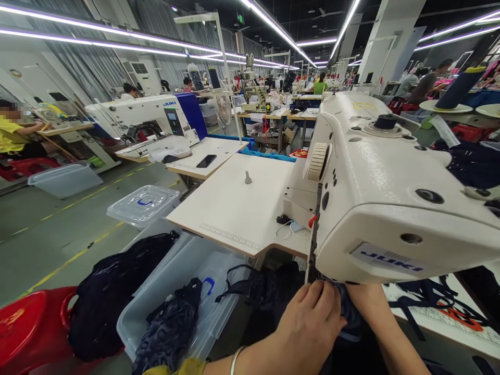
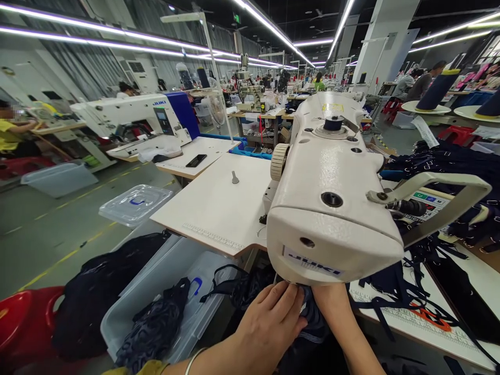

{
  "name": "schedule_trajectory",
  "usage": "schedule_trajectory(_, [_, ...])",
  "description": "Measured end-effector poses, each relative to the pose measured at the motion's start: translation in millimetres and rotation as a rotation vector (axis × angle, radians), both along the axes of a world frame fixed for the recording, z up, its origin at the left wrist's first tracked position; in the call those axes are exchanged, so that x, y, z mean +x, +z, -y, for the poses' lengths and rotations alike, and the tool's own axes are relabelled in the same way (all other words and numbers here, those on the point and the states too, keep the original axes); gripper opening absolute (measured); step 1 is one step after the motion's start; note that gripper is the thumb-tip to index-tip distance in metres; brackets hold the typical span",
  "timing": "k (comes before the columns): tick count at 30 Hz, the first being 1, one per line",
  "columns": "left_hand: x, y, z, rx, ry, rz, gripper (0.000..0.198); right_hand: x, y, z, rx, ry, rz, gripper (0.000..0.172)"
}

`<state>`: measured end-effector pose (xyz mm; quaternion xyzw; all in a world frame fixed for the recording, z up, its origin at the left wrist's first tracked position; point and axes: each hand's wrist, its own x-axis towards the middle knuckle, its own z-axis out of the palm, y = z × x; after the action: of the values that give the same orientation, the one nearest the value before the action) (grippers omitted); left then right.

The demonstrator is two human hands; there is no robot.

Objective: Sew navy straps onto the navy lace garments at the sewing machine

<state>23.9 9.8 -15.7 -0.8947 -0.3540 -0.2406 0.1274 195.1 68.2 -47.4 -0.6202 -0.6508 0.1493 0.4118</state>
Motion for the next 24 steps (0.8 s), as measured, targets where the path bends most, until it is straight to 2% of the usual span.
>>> schedule_trajectory(9, [-3.0,0.8,-2.4,-0.002,-0.018,0.009,0.039,2.8,-8.5,-8.3,0.03,0.101,-0.079,0.019])
schedule_trajectory(13, [-6.1,-3.2,-3.8,0.042,-0.02,0.158,0.033,-2.0,1.2,-8.7,0.032,0.115,-0.099,0.017])
schedule_trajectory(16, [-13.8,-17.1,-4.8,-0.006,-0.104,0.28,0.03,-8.6,11.8,-8.9,0.048,0.096,-0.126,0.026])
schedule_trajectory(17, [-17.4,-23.8,-5.7,-0.064,-0.085,0.373,0.03,-11.0,14.8,-9.0,0.054,0.093,-0.143,0.03])
schedule_trajectory(18, [-21.6,-30.8,-6.8,-0.147,-0.004,0.51,0.031,-13.3,17.6,-8.9,0.058,0.093,-0.166,0.033])
schedule_trajectory(20, [-32.8,-42.8,-10.3,-0.439,0.094,0.715,0.046,-17.0,22.1,-8.0,0.063,0.102,-0.223,0.033])
schedule_trajectory(22, [-49.2,-49.7,-15.4,-0.836,0.062,0.742,0.052,-19.1,25.9,-6.4,0.061,0.119,-0.29,0.03])
schedule_trajectory(24, [-71.7,-52.4,-21.5,-1.144,0.013,0.66,0.056,-19.8,28.8,-4.4,0.054,0.132,-0.358,0.029])
